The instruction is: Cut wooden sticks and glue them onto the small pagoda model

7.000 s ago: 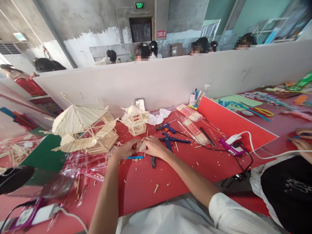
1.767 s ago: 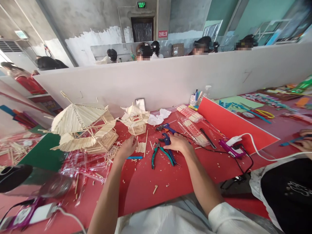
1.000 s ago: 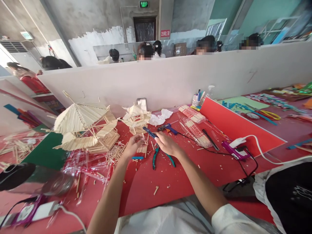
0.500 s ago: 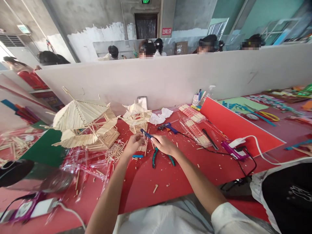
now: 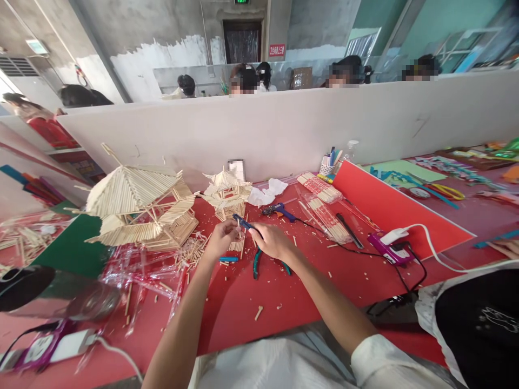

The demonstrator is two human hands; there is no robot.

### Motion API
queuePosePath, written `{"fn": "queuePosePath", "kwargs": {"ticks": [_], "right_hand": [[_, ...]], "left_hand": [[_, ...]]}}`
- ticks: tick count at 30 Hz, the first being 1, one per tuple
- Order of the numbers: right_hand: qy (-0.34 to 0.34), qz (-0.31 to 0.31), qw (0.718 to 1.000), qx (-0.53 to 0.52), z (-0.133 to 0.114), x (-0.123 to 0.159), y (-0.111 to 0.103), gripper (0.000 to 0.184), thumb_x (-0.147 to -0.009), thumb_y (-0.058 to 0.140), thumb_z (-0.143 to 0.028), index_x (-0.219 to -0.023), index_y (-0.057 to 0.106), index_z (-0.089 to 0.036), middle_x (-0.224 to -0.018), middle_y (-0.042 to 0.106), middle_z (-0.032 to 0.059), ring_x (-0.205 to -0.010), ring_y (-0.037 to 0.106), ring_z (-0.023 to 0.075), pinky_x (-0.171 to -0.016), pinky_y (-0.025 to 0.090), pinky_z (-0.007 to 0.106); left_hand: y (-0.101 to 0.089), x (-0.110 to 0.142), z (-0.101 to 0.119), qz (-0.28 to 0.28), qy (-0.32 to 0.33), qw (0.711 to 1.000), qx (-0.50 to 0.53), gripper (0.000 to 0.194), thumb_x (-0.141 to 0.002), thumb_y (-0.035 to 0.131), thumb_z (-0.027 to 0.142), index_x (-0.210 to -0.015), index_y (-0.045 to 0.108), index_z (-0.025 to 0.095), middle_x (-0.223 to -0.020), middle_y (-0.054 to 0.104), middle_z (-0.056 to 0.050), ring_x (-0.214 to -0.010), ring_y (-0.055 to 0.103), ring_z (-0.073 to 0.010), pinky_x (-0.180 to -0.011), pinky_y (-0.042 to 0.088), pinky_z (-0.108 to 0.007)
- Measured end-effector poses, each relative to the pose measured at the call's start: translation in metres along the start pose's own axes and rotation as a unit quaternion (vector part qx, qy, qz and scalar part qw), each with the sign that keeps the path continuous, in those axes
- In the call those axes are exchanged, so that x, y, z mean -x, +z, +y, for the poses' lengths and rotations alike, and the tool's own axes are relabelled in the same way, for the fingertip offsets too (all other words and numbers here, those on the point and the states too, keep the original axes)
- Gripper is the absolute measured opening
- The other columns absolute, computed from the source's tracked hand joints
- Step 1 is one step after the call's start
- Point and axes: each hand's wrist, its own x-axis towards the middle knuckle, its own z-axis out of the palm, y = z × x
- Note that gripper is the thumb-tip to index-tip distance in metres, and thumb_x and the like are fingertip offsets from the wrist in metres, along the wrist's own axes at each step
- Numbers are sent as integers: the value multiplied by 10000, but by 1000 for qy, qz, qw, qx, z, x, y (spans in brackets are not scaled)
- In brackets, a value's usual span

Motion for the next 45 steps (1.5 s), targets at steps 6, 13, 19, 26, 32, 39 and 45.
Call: {"fn": "queuePosePath", "kwargs": {"ticks": [6,13,19,26,32,39,45], "right_hand": [[46,-21,996,80,-5,0,4,434,-1056,266,-433,-1041,612,-171,-873,722,116,-762,669,242,-650,375,288],[49,-15,994,100,-6,-2,7,490,-1053,238,-466,-998,625,-169,-812,713,121,-722,661,249,-623,342,299],[52,-12,997,53,10,-4,2,482,-1067,229,-453,-945,611,-187,-782,690,67,-717,631,205,-618,310,277],[47,1,999,-3,22,-4,-4,449,-1064,258,-461,-911,586,-194,-748,650,29,-683,586,174,-602,277,264],[49,-20,998,-24,10,-1,-7,439,-1059,277,-467,-905,586,-197,-711,639,19,-647,565,168,-588,268,267],[39,-23,998,-40,9,-1,-5,470,-1052,271,-489,-846,576,-198,-701,632,19,-638,547,163,-574,260,269],[44,-22,998,-35,9,-1,-5,472,-1054,273,-479,-840,586,-198,-700,637,23,-650,555,168,-582,264,268]], "left_hand": [[-4,0,1,7,5,1000,-22,273,-727,756,420,-773,646,174,-662,615,-6,-628,602,-141,-612,544,-258],[-9,3,7,-18,4,999,-51,249,-744,733,406,-786,646,176,-683,625,-2,-620,623,-149,-621,545,-272],[-15,3,8,-11,14,1000,-24,294,-733,758,433,-790,623,178,-685,672,-11,-653,630,-157,-657,505,-266],[-11,4,18,79,14,992,92,381,-682,815,444,-826,578,182,-810,682,-15,-771,670,-155,-808,546,-301],[2,1,14,134,28,979,152,399,-681,811,445,-864,563,192,-790,673,-5,-854,715,-191,-891,561,-370],[6,-1,7,156,18,978,139,400,-673,821,450,-871,601,181,-843,724,-39,-860,724,-214,-842,571,-353],[10,-1,6,171,33,975,137,413,-670,828,470,-848,608,169,-868,737,-56,-876,735,-228,-890,570,-395]]}}
